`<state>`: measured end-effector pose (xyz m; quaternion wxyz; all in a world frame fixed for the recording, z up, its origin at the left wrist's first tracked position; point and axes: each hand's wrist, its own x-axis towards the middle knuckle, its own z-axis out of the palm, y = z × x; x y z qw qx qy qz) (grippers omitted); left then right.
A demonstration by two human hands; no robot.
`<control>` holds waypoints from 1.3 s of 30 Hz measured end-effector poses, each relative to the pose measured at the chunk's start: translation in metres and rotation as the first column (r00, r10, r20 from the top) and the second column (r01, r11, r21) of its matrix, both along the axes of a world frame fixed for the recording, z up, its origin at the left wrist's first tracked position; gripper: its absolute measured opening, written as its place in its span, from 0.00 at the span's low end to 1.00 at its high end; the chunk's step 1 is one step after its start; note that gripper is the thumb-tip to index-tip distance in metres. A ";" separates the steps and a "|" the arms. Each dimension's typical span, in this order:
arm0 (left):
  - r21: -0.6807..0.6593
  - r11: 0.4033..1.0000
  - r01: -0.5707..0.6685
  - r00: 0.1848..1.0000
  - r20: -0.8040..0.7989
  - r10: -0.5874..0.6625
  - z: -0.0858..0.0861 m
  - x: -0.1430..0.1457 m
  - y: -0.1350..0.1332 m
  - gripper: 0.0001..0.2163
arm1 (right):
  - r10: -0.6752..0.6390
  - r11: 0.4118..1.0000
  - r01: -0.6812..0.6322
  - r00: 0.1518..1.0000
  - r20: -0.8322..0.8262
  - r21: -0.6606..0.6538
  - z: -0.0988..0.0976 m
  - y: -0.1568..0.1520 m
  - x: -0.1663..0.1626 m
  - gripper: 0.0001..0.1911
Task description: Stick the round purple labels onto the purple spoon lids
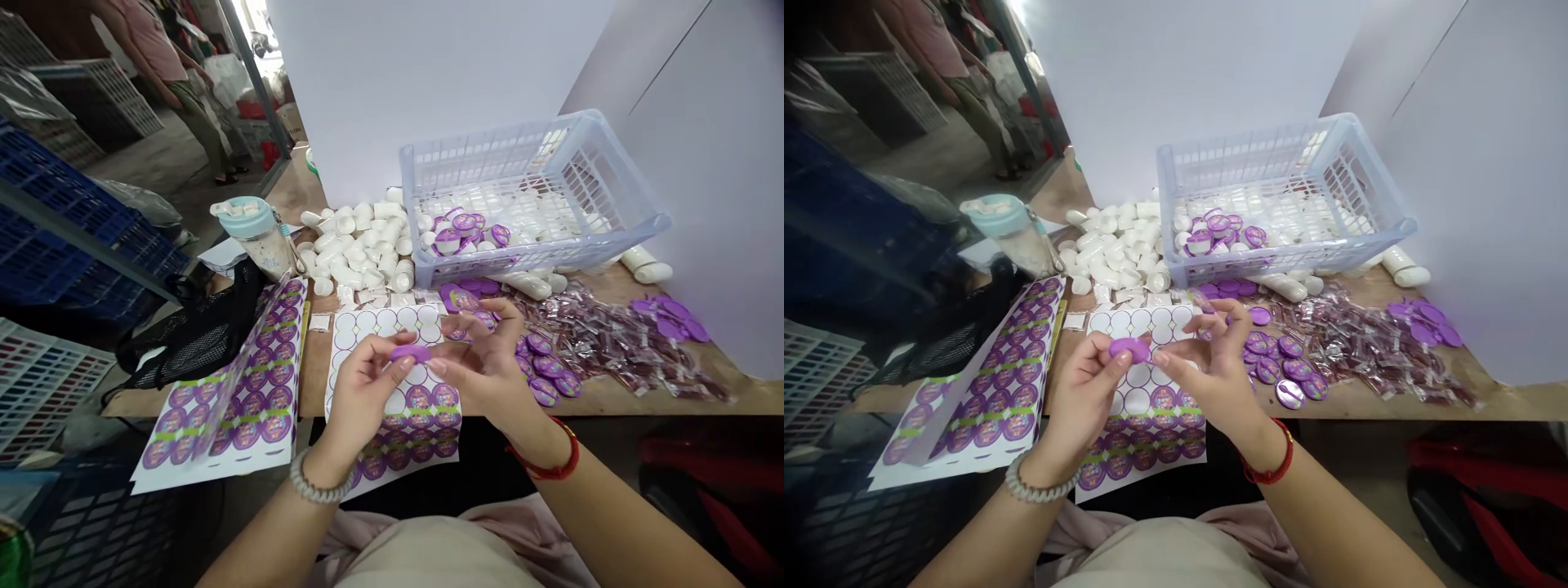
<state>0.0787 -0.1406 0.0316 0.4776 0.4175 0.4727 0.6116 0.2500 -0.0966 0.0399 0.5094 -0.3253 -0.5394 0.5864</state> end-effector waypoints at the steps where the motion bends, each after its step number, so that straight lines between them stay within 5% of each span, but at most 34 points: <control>1: -0.036 0.999 -0.025 0.994 0.107 0.029 0.002 0.000 0.000 0.13 | -0.066 0.998 0.066 0.998 0.001 0.019 0.000 0.001 0.001 0.37; 4: -0.152 0.988 0.014 0.950 0.309 0.034 0.011 -0.001 -0.002 0.17 | -0.187 0.977 0.180 0.981 0.052 0.110 0.003 0.005 0.007 0.23; 8: -0.242 0.949 0.205 0.932 0.345 -0.113 0.021 -0.002 -0.007 0.22 | -0.147 0.948 0.099 0.979 0.142 0.303 0.016 0.005 0.011 0.06; 14: -0.140 0.959 0.245 0.937 0.290 -0.197 0.025 0.001 -0.015 0.16 | -0.037 0.930 -0.030 0.984 0.173 0.367 0.026 -0.003 0.006 0.07; 19: -0.132 0.942 0.308 0.929 0.257 -0.267 0.031 0.001 -0.021 0.23 | -0.023 0.937 -0.062 0.971 0.238 0.343 0.024 -0.005 0.007 0.06; 39: -0.189 0.940 0.284 0.955 0.149 -0.258 0.034 -0.001 -0.021 0.26 | -0.027 0.915 -0.148 0.905 0.424 0.374 0.028 -0.003 0.009 0.03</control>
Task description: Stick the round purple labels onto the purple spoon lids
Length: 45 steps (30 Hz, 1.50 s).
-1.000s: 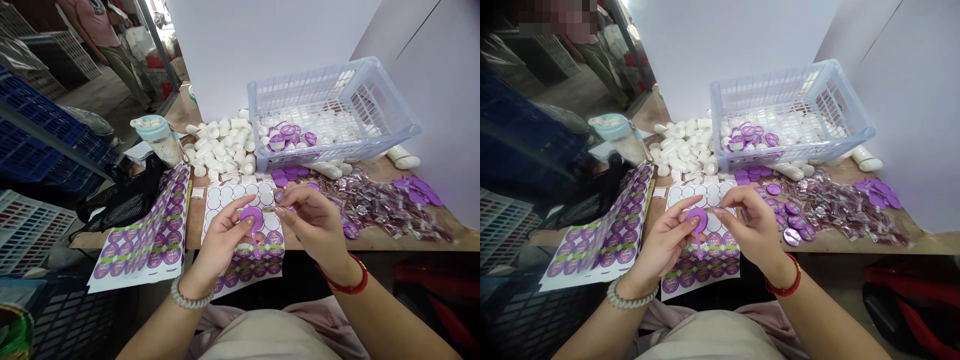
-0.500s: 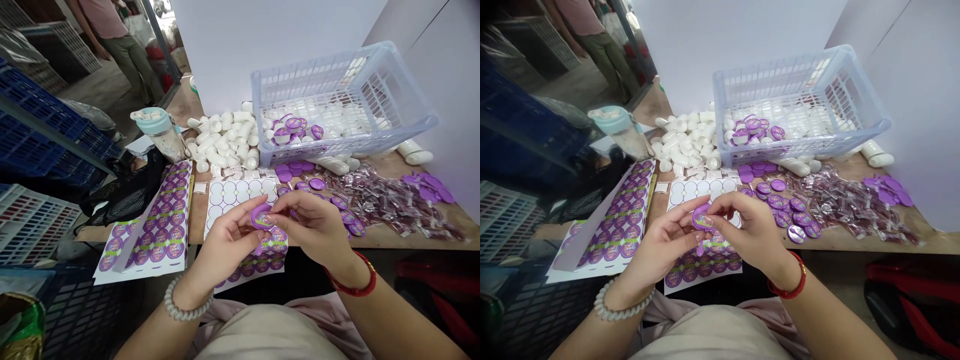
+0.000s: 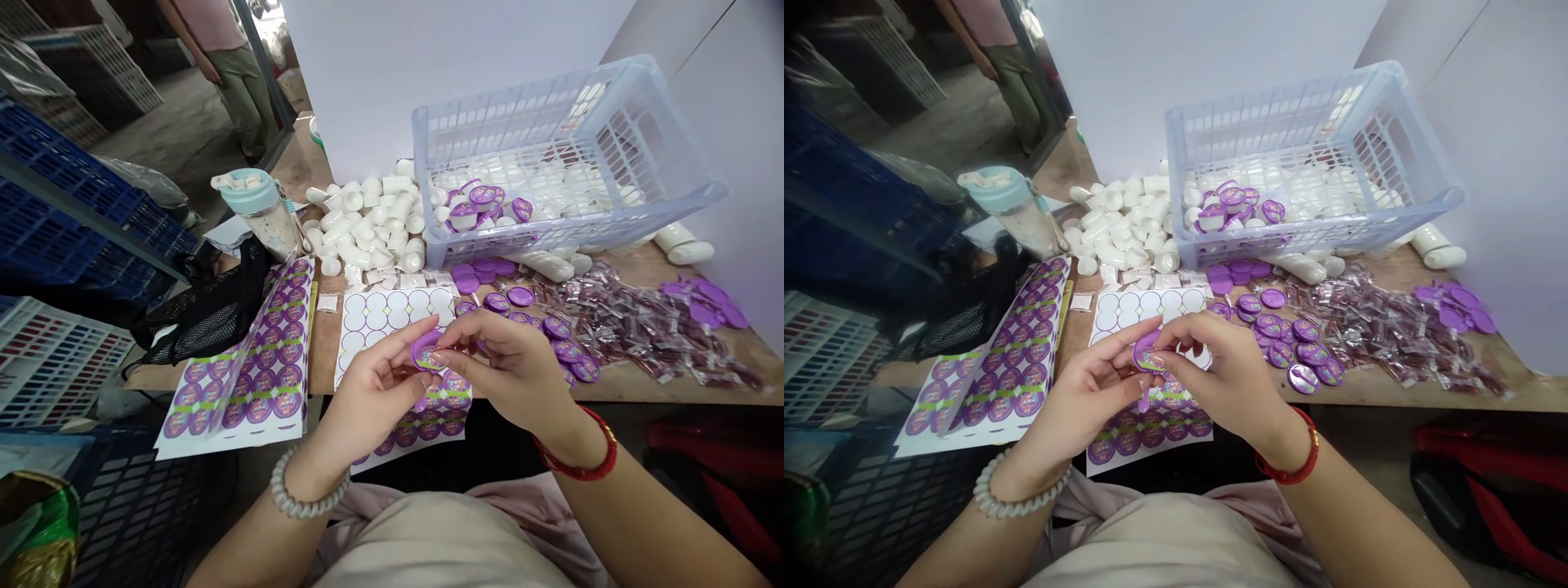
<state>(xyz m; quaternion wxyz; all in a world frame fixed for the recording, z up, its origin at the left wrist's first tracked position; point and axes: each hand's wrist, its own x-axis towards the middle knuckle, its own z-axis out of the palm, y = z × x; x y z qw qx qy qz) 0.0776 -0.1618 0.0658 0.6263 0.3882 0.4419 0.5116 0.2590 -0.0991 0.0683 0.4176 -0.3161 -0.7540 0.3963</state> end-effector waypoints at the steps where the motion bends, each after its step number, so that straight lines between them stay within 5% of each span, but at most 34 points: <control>1: -0.002 1.000 0.004 1.000 -0.002 -0.004 0.000 0.000 0.000 0.26 | -0.002 1.000 0.002 1.000 0.013 0.007 0.000 0.000 0.000 0.03; 22: -0.024 1.000 -0.019 0.999 0.026 0.020 -0.005 0.001 0.001 0.23 | -0.031 0.974 -0.005 0.988 0.154 0.227 -0.003 -0.002 0.004 0.05; 27: -0.035 0.996 -0.082 0.990 0.116 0.086 -0.007 0.000 0.004 0.19 | -0.067 0.926 -0.016 0.977 0.205 0.376 -0.004 -0.009 0.009 0.20; 30: -0.071 0.995 -0.065 0.985 0.155 0.075 -0.004 0.002 0.003 0.17 | -0.171 0.947 0.131 0.979 0.114 0.293 -0.011 -0.012 0.012 0.31; 35: -0.104 0.995 0.008 0.990 0.139 0.006 0.001 0.009 -0.001 0.19 | -0.137 0.991 0.137 0.991 -0.010 -0.009 -0.023 -0.011 0.008 0.33; 41: -0.124 0.992 0.016 0.996 0.086 -0.005 -0.004 0.013 -0.001 0.20 | -0.171 0.980 0.162 0.983 0.072 0.117 -0.015 -0.012 -0.004 0.33; 45: -0.113 0.990 -0.083 0.989 0.114 0.095 -0.008 0.010 0.003 0.16 | -0.122 0.990 0.125 0.991 -0.052 0.059 -0.019 -0.010 0.003 0.30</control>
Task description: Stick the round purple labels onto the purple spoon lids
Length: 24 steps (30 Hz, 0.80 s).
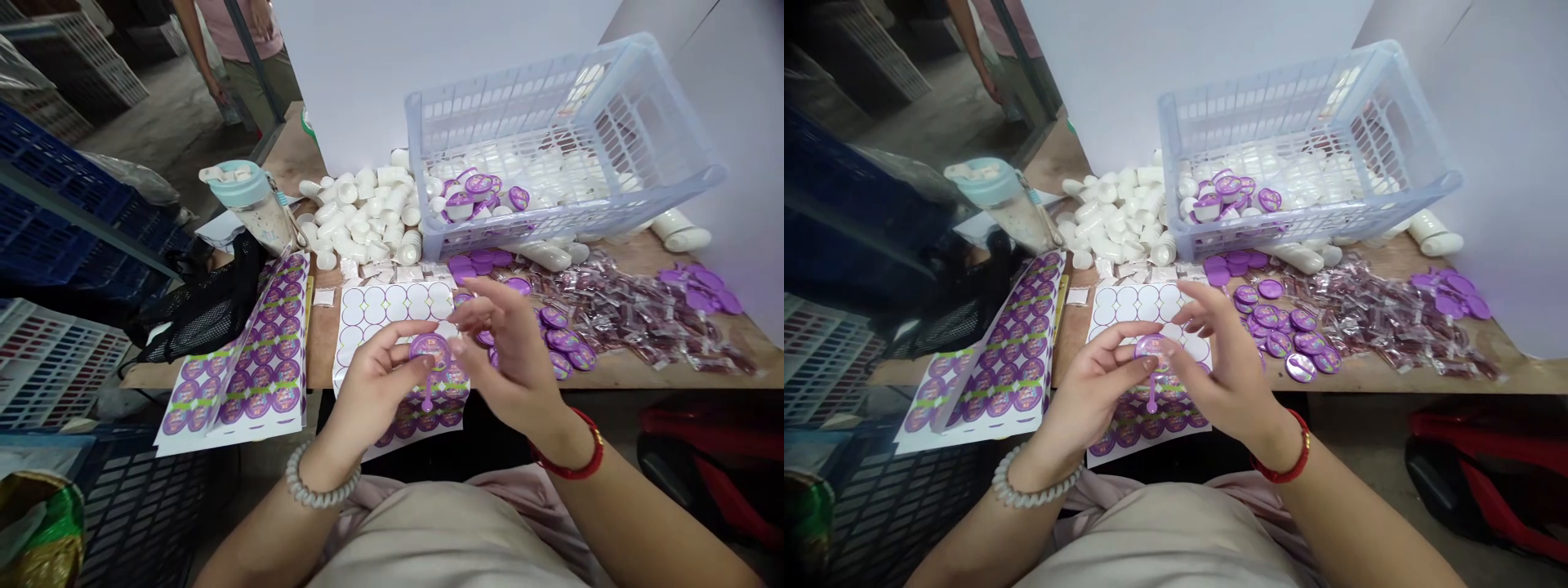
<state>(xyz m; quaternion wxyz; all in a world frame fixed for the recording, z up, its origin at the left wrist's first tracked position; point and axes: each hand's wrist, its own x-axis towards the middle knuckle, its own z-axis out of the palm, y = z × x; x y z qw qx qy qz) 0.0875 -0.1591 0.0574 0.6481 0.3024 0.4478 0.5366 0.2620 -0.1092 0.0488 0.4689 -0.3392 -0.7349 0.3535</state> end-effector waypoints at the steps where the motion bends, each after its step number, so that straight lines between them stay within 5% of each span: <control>1: -0.004 0.999 -0.033 0.999 0.022 0.034 -0.001 -0.001 0.001 0.15 | 0.000 0.999 0.000 1.000 -0.005 -0.032 -0.003 0.000 0.003 0.30; 6: -0.004 0.996 -0.087 0.994 0.063 0.087 -0.003 -0.001 0.003 0.16 | 0.176 0.979 -0.154 0.970 0.168 -0.137 -0.016 -0.007 0.013 0.37; 18: 0.083 0.996 -0.042 0.999 -0.026 0.044 -0.007 0.001 0.002 0.15 | 0.235 0.943 -0.231 0.972 -0.012 -0.240 -0.014 -0.009 0.008 0.36; 21: 0.094 0.993 -0.069 0.998 0.017 0.068 -0.010 0.001 0.002 0.14 | 0.215 0.967 -0.212 0.976 0.008 -0.143 -0.017 -0.009 0.007 0.31; 24: 0.040 0.994 -0.104 0.990 0.097 0.100 -0.009 0.003 0.003 0.17 | 0.105 0.989 -0.108 0.994 0.029 0.102 -0.020 -0.008 0.007 0.17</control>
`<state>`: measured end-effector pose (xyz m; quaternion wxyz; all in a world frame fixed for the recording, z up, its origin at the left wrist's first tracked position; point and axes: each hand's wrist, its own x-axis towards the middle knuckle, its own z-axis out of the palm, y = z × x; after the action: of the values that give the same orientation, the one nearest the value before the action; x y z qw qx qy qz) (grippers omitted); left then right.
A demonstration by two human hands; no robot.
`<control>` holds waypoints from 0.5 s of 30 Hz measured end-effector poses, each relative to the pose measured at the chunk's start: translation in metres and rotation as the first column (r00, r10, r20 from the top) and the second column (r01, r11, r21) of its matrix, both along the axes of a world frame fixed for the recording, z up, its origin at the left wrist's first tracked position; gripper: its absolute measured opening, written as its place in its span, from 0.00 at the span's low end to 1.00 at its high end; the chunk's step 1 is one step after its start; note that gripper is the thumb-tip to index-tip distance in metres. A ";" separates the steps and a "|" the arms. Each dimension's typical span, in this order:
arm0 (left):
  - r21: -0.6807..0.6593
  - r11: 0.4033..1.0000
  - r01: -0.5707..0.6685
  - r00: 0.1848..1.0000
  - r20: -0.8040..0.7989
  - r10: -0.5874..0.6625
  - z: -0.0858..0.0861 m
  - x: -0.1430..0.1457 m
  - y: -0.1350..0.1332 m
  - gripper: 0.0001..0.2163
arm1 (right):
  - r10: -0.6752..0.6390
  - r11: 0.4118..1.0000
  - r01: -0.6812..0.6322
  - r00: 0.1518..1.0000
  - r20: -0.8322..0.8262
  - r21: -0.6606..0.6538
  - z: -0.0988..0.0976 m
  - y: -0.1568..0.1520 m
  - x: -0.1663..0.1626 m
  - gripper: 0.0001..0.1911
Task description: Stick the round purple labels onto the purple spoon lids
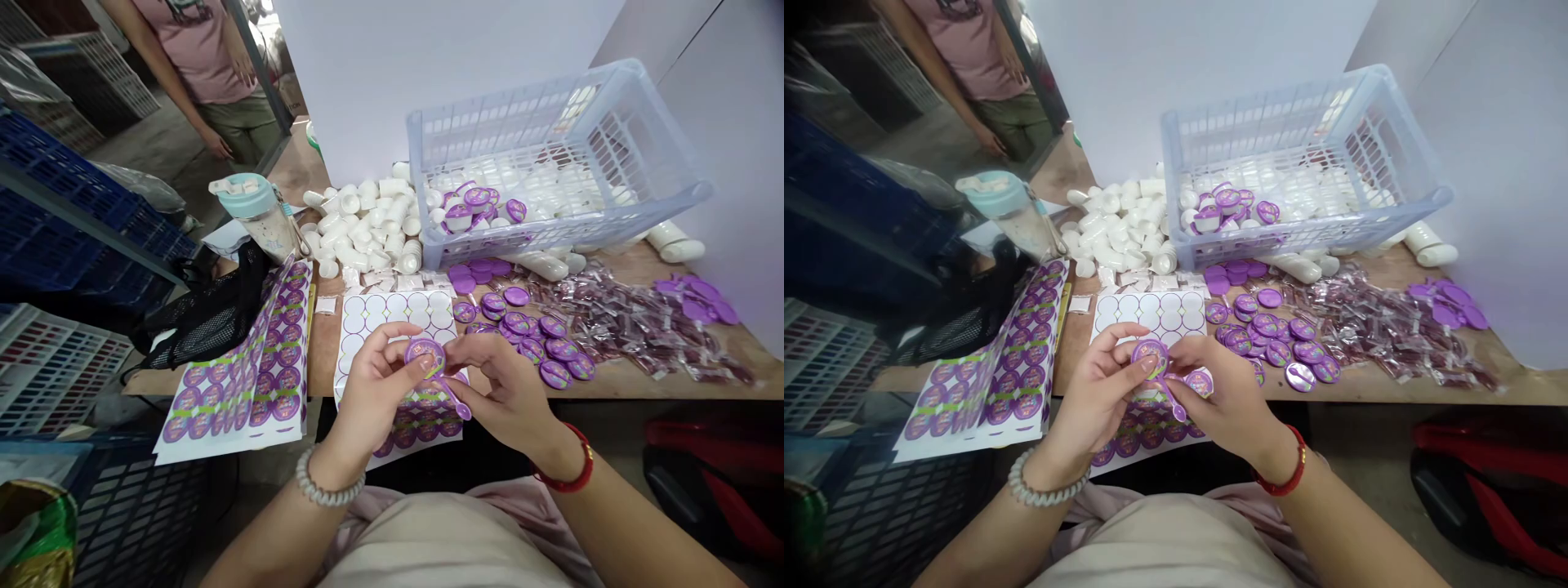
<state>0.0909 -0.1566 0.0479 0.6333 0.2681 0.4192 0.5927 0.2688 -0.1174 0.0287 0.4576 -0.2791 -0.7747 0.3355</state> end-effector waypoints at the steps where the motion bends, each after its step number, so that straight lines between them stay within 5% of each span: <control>1: -0.024 1.000 -0.008 1.000 0.014 0.008 0.001 0.001 0.000 0.18 | -0.040 0.994 0.040 0.999 0.004 0.098 -0.001 0.000 0.000 0.14; 6: -0.085 0.996 -0.015 0.999 0.035 0.018 0.005 0.004 0.000 0.17 | -0.113 0.901 0.073 0.991 0.068 0.428 -0.007 0.000 0.006 0.16; 15: -0.028 0.999 -0.040 0.999 0.002 0.040 0.000 0.005 0.000 0.17 | -0.096 0.875 -0.006 0.978 0.185 0.484 -0.011 0.006 0.015 0.13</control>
<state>0.0963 -0.1568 0.0475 0.6256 0.2500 0.4321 0.5995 0.2834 -0.1115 0.0173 0.4387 -0.2074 -0.8696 0.0912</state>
